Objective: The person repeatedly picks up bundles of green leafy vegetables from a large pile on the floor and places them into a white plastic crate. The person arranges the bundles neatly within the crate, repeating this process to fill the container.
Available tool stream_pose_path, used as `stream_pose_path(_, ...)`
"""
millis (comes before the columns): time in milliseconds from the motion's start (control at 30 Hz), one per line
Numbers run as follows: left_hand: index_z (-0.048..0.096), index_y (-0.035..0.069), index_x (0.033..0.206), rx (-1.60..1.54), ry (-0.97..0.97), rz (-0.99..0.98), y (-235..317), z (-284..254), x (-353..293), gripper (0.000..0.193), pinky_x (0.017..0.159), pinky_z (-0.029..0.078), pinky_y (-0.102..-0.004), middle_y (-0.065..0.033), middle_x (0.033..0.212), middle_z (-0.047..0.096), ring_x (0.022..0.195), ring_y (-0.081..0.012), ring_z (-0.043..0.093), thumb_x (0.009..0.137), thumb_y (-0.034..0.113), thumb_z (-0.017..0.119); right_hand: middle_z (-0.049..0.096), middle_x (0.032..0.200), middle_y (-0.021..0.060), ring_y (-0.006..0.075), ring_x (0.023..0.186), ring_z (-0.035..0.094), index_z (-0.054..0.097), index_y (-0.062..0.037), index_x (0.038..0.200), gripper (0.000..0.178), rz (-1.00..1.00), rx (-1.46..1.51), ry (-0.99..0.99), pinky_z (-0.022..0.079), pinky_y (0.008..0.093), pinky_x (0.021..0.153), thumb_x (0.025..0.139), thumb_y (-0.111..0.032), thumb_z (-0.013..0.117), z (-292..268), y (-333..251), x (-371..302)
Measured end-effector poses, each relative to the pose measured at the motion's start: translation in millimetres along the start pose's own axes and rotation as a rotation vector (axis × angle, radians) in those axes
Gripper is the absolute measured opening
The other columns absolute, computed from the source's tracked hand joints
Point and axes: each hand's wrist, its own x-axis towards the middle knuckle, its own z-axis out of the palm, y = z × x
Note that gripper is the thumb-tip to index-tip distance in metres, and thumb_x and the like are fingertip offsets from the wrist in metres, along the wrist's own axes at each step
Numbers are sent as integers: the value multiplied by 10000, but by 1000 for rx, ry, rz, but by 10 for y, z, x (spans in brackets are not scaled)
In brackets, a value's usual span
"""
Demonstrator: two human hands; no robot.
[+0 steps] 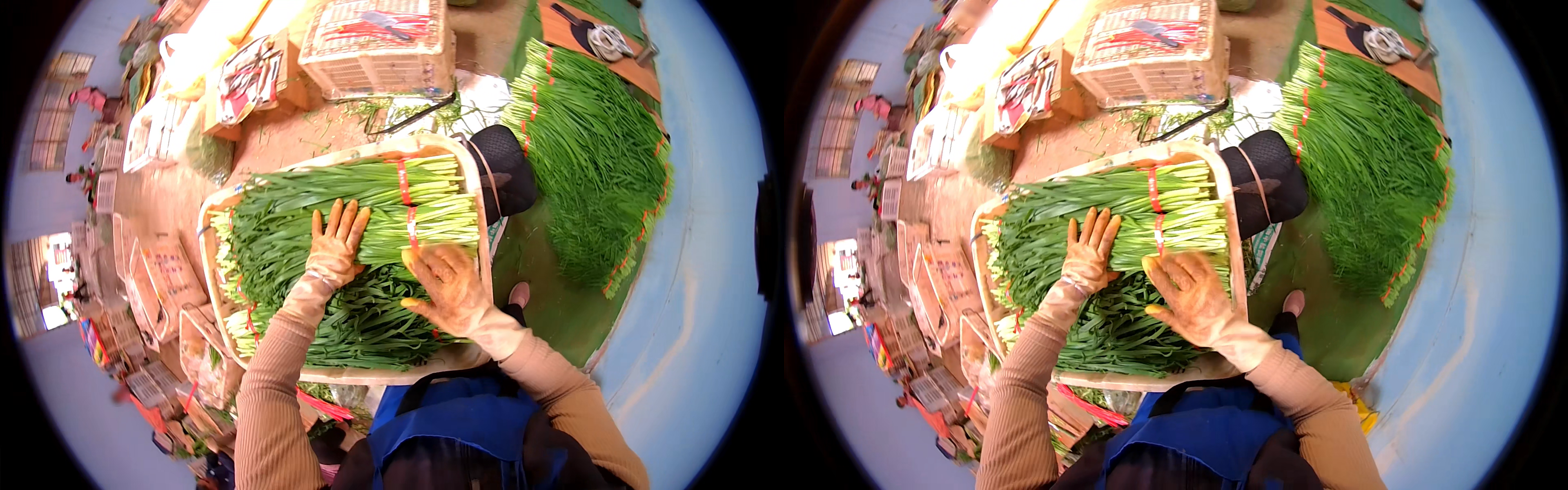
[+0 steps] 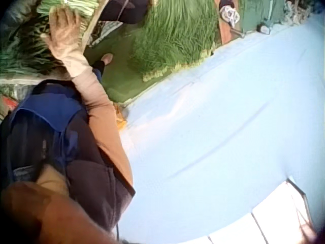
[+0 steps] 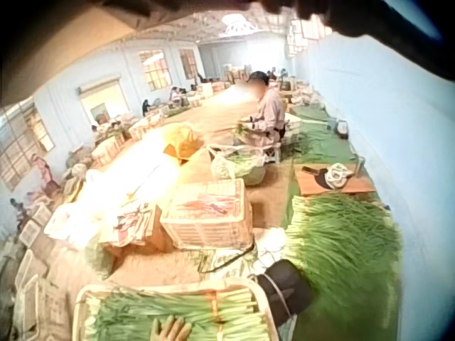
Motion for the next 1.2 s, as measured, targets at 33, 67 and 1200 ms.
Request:
stream_pose_path(33,195,159,1533,-19,2,7,-27,6,7,1185,1105,181,-650,-123,1565,239,1445,-355,208,581,389,863,294,1556,139,290,1439,274,282,-108,1507,878,-114,-293,171,213,504,1169,869,-670,502,-72,2,57)
stream_pose_path(67,203,167,1531,-14,-9,-3,-18,-27,9,1176,1107,180,-649,-119,1563,248,1446,-354,211,580,382,861,132,1609,101,280,1495,52,211,-119,1528,915,1,-406,-28,8,541,1195,866,-707,441,-170,5,227)
stream_pose_path(1200,181,157,1538,-37,38,-11,-23,177,-87,1143,1112,103,-690,-78,1597,190,1480,-317,140,629,424,819,611,1130,154,292,1069,558,534,1,1287,556,46,-487,49,408,476,955,855,-335,632,248,313,895)
